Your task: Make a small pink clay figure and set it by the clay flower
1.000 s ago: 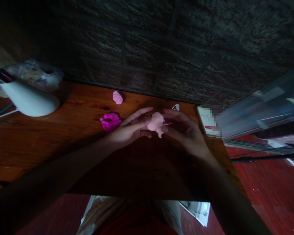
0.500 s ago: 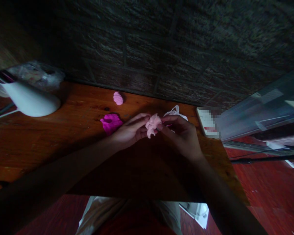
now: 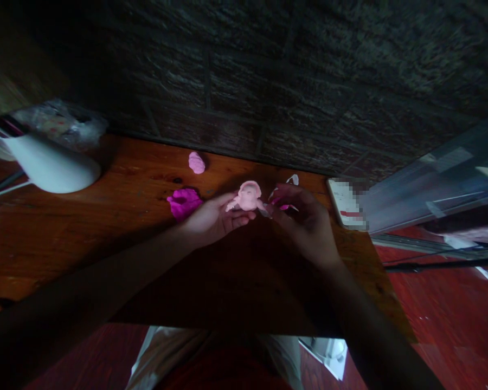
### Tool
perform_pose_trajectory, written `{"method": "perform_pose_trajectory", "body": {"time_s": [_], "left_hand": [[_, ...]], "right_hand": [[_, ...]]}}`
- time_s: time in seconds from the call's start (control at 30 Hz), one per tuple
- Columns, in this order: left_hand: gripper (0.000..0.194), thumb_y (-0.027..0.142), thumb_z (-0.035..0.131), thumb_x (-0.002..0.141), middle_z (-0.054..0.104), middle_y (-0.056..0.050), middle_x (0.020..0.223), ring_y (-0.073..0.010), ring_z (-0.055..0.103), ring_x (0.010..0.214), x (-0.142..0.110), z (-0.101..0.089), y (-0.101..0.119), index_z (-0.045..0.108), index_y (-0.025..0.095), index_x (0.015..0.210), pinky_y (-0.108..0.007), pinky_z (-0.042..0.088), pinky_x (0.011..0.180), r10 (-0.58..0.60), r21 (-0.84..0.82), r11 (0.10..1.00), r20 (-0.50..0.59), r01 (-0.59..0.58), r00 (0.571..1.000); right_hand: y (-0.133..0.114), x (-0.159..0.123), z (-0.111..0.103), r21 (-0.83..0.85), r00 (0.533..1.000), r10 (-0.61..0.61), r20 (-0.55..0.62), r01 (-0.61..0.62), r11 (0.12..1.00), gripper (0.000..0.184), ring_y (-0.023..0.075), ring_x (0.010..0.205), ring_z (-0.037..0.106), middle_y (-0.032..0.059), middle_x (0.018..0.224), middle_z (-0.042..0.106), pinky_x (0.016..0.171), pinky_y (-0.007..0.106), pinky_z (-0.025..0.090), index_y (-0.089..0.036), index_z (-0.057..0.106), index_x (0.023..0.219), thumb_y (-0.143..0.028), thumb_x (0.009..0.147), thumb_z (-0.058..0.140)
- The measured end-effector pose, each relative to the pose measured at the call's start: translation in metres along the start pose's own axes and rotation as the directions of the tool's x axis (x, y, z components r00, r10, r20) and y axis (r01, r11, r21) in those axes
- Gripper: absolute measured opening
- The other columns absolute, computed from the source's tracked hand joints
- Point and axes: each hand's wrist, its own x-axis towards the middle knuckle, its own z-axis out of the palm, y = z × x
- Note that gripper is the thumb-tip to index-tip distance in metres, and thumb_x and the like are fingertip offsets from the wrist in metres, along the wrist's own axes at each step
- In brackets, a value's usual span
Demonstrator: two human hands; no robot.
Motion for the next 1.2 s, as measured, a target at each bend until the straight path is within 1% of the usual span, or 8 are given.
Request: {"method": "perform_pose_trajectory", "body": {"time_s": [0.2, 0.33, 0.63, 0.73, 0.87, 0.97, 1.07, 1.2], "left_hand": [[0.033, 0.018, 0.044, 0.104, 0.077, -0.011, 0.083, -0.0144, 0.072, 0.065, 0.000, 0.002, -0.002, 0.074, 0.008, 0.095, -0.022, 0.058, 0.062, -0.016, -0.004, 1.000, 0.011, 0.016, 1.000], [0.025, 0.024, 0.054, 0.103, 0.077, -0.010, 0.086, -0.0152, 0.073, 0.071, -0.001, 0.003, -0.005, 0.074, 0.009, 0.100, -0.022, 0.057, 0.062, 0.021, 0.053, 0.998, 0.085, -0.026, 0.996], [0.013, 0.027, 0.072, 0.095, 0.077, -0.005, 0.090, -0.0143, 0.074, 0.074, -0.001, 0.001, -0.013, 0.074, 0.014, 0.098, -0.024, 0.061, 0.066, 0.115, 0.077, 0.989, 0.117, -0.125, 0.986], [0.025, 0.038, 0.070, 0.096, 0.078, -0.007, 0.092, -0.0173, 0.076, 0.075, -0.001, 0.000, -0.014, 0.073, 0.015, 0.105, -0.028, 0.062, 0.070, 0.064, 0.109, 0.990, 0.177, -0.084, 0.982], [0.047, 0.055, 0.065, 0.095, 0.080, -0.014, 0.104, -0.0235, 0.079, 0.077, -0.003, -0.001, -0.012, 0.069, 0.015, 0.118, -0.033, 0.062, 0.070, 0.026, 0.248, 0.965, 0.229, -0.084, 0.973], [0.042, 0.050, 0.070, 0.094, 0.079, -0.012, 0.098, -0.0209, 0.077, 0.069, -0.005, -0.002, -0.012, 0.068, 0.015, 0.115, -0.030, 0.060, 0.063, 0.117, 0.345, 0.920, 0.205, -0.183, 0.972], [0.037, 0.046, 0.070, 0.095, 0.078, -0.010, 0.087, -0.0192, 0.074, 0.065, -0.005, -0.003, -0.011, 0.068, 0.014, 0.113, -0.027, 0.057, 0.057, 0.151, 0.400, 0.889, 0.202, -0.222, 0.968], [0.037, 0.043, 0.066, 0.097, 0.078, -0.009, 0.084, -0.0182, 0.073, 0.062, -0.005, -0.003, -0.010, 0.063, 0.013, 0.118, -0.026, 0.056, 0.054, 0.173, 0.442, 0.867, 0.165, -0.230, 0.971]], "right_hand": [[0.002, -0.001, 0.006, 0.054, 0.994, 0.041, 0.103, -0.046, 0.997, 0.045, 0.0241, 0.108, 0.072, 0.0086, 0.126, 0.076, 0.092, 0.044, 0.060, -0.026, 0.067, 0.127, -0.034, 0.085, 0.079], [0.002, -0.001, 0.008, 0.030, 0.995, 0.009, 0.104, -0.012, 0.999, 0.048, 0.0240, 0.109, 0.073, 0.0084, 0.122, 0.078, 0.098, 0.045, 0.058, -0.026, 0.066, 0.130, -0.032, 0.085, 0.080], [0.012, 0.001, 0.013, 0.044, 0.993, 0.003, 0.114, -0.008, 0.999, 0.040, 0.0221, 0.099, 0.074, 0.0059, 0.114, 0.079, 0.085, 0.039, 0.060, -0.026, 0.072, 0.118, -0.034, 0.080, 0.083], [0.005, 0.002, 0.010, 0.073, 0.989, 0.018, 0.145, -0.029, 0.997, 0.034, 0.0218, 0.098, 0.073, 0.0057, 0.110, 0.079, 0.087, 0.039, 0.059, -0.025, 0.074, 0.111, -0.035, 0.079, 0.083], [-0.006, -0.001, -0.017, 0.049, 0.993, 0.032, 0.113, -0.038, 0.998, 0.033, 0.0225, 0.101, 0.073, 0.0058, 0.112, 0.079, 0.092, 0.041, 0.059, -0.025, 0.075, 0.108, -0.039, 0.079, 0.084], [-0.004, -0.007, -0.052, -0.015, 0.996, 0.069, 0.050, -0.068, 0.998, 0.030, 0.0215, 0.098, 0.074, 0.0052, 0.107, 0.081, 0.093, 0.041, 0.058, -0.024, 0.077, 0.102, -0.041, 0.079, 0.085], [0.008, -0.013, -0.086, -0.061, 0.989, 0.113, -0.093, -0.119, 0.991, 0.034, 0.0205, 0.091, 0.074, 0.0050, 0.100, 0.082, 0.089, 0.038, 0.059, -0.022, 0.076, 0.099, -0.041, 0.074, 0.089], [0.028, -0.014, -0.110, -0.077, 0.973, 0.133, -0.191, -0.150, 0.986, 0.044, 0.0214, 0.090, 0.075, 0.0066, 0.101, 0.082, 0.087, 0.038, 0.059, -0.021, 0.075, 0.103, -0.046, 0.070, 0.090]]}}
